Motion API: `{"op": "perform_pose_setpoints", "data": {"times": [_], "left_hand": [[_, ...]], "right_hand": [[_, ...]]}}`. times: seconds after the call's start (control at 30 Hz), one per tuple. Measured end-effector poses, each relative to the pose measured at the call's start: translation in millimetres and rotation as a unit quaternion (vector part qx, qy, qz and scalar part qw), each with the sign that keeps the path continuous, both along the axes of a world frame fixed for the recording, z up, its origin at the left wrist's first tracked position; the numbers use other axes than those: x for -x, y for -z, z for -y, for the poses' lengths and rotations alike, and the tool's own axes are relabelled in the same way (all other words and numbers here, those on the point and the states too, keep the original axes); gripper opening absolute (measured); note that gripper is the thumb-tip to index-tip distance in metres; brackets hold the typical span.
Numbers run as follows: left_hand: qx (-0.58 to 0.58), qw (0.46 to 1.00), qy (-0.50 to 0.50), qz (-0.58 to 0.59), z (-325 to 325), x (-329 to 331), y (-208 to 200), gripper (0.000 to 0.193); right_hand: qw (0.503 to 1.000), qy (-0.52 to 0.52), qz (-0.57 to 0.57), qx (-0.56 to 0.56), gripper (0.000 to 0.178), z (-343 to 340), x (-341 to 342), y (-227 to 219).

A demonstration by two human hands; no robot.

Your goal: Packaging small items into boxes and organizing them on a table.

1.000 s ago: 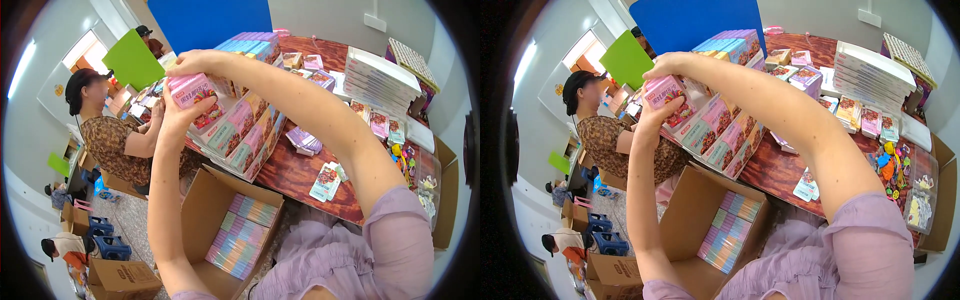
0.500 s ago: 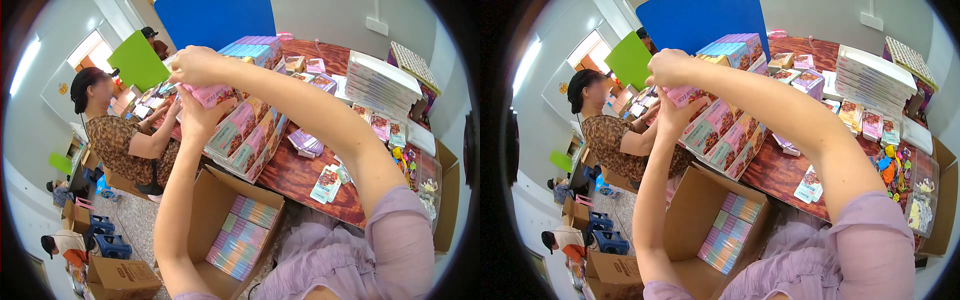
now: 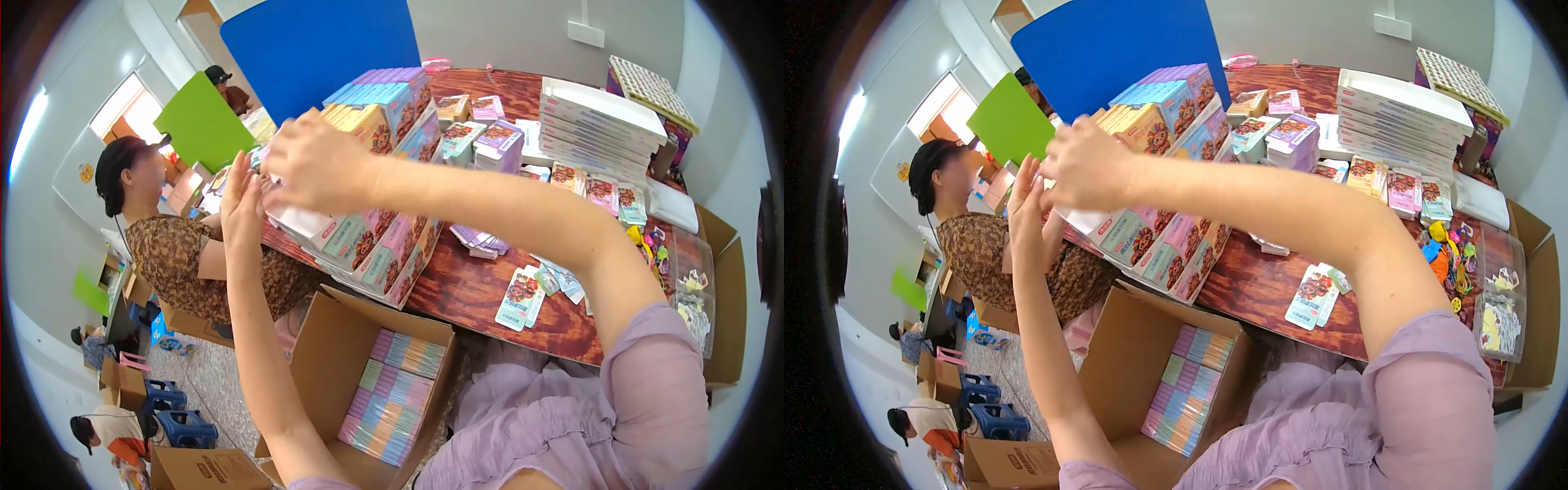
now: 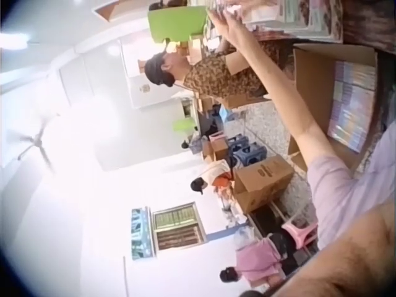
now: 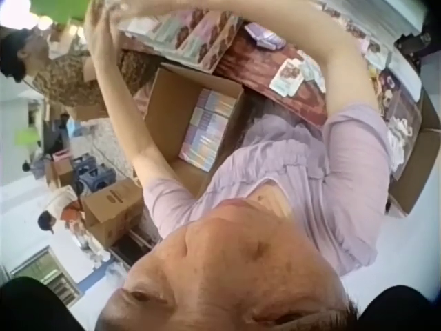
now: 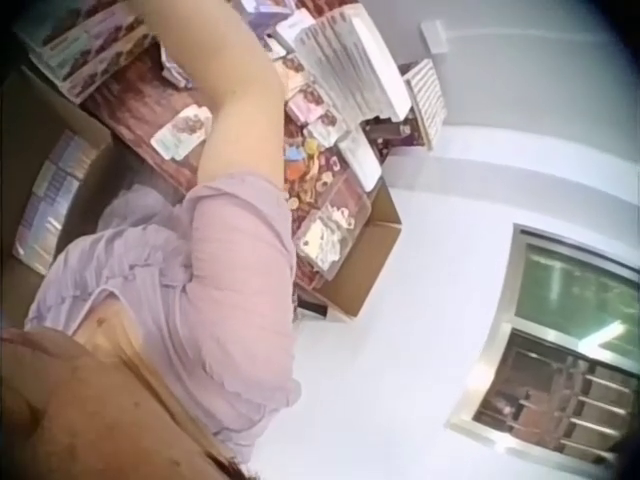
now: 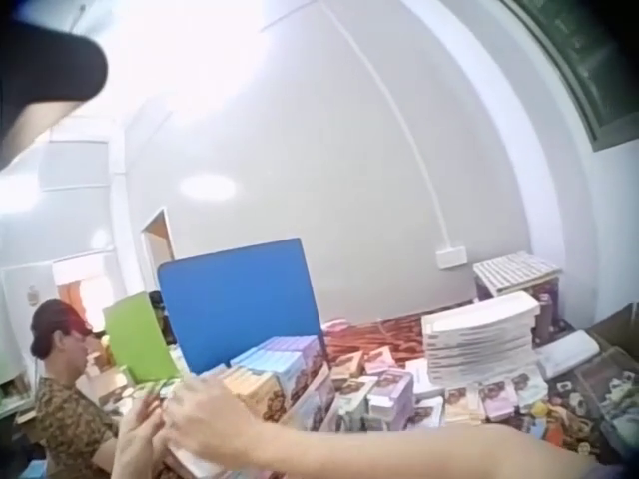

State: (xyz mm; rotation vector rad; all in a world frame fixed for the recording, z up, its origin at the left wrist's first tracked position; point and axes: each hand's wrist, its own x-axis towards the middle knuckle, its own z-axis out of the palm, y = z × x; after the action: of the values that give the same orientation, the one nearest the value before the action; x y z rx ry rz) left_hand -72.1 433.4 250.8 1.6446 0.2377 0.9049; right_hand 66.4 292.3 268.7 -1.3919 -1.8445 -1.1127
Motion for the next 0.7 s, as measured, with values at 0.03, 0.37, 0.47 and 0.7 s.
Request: {"op": "perform_pose_setpoints", "data": {"times": [0.03,0.37,0.47,0.7], "left_hand": [[0.024,0.999,-0.002,0.042,-1,-12,3,0.052],[-0.146,0.983,-0.11,-0.02,-30,-46,8,0.035],[-0.239,0.95,-0.199,-0.005,-28,-42,9,0.027],[-0.197,0.965,-0.146,-0.09,-25,-34,3,0.03]], "right_hand": [[0.998,0.044,0.03,0.016,0.028,5,6,11],[0.991,0.027,0.106,0.071,0.015,8,-18,13],[0.997,-0.03,0.036,0.06,0.022,7,-18,18],[0.995,-0.033,-0.041,0.086,0.034,7,-15,15]]}}
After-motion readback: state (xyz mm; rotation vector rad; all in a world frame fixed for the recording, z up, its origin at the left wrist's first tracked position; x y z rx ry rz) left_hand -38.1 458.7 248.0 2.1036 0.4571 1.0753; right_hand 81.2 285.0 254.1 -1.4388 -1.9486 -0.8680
